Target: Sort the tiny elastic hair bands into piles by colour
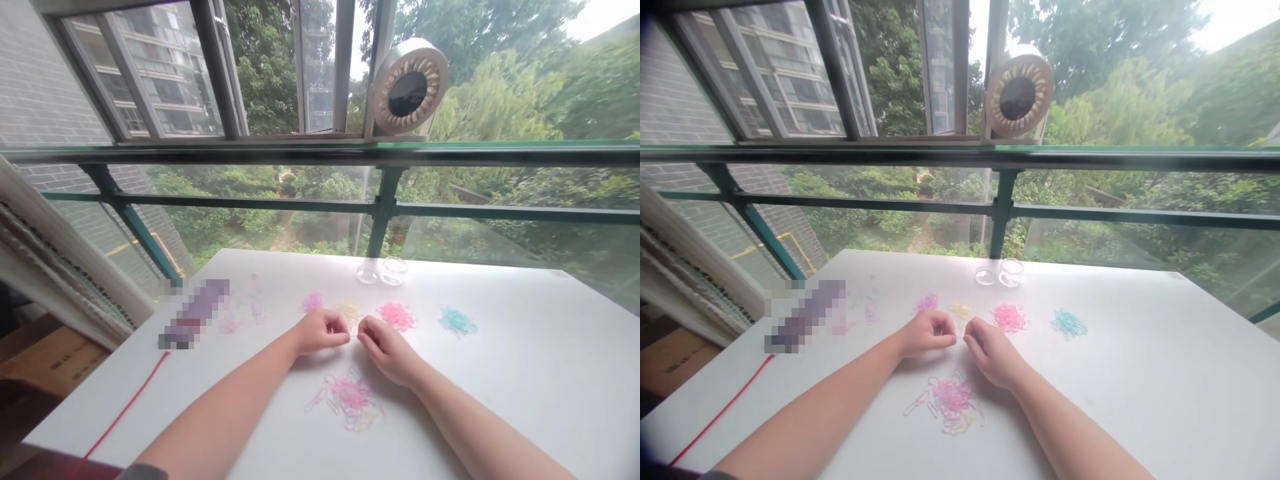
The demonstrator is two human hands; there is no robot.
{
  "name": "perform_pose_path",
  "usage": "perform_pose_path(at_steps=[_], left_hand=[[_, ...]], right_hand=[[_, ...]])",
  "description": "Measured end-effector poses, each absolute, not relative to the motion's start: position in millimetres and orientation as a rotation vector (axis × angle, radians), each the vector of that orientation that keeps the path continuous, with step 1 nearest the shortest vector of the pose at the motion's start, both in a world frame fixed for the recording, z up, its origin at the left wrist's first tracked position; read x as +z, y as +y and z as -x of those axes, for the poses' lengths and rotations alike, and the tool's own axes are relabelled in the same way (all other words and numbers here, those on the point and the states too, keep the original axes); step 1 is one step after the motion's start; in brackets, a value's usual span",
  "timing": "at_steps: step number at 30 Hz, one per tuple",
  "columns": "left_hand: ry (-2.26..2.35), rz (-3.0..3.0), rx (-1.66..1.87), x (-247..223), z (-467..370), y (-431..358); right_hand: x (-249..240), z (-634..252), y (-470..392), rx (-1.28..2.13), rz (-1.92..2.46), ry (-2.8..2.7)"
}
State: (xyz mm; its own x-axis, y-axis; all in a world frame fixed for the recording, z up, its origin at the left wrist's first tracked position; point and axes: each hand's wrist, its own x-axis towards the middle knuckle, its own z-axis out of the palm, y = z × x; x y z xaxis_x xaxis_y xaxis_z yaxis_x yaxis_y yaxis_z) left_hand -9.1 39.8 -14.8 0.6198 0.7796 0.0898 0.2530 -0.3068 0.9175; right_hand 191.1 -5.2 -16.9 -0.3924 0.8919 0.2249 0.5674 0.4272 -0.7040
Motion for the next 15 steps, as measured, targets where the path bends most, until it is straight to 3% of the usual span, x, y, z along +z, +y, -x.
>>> perform_pose_path(at_steps=[15], left_hand=[[0.740, -1.577, 0.807, -12.3, 10.4, 47.1]], right_hand=[[-11.3, -194.0, 2.3, 0.567, 1.301, -2.022]])
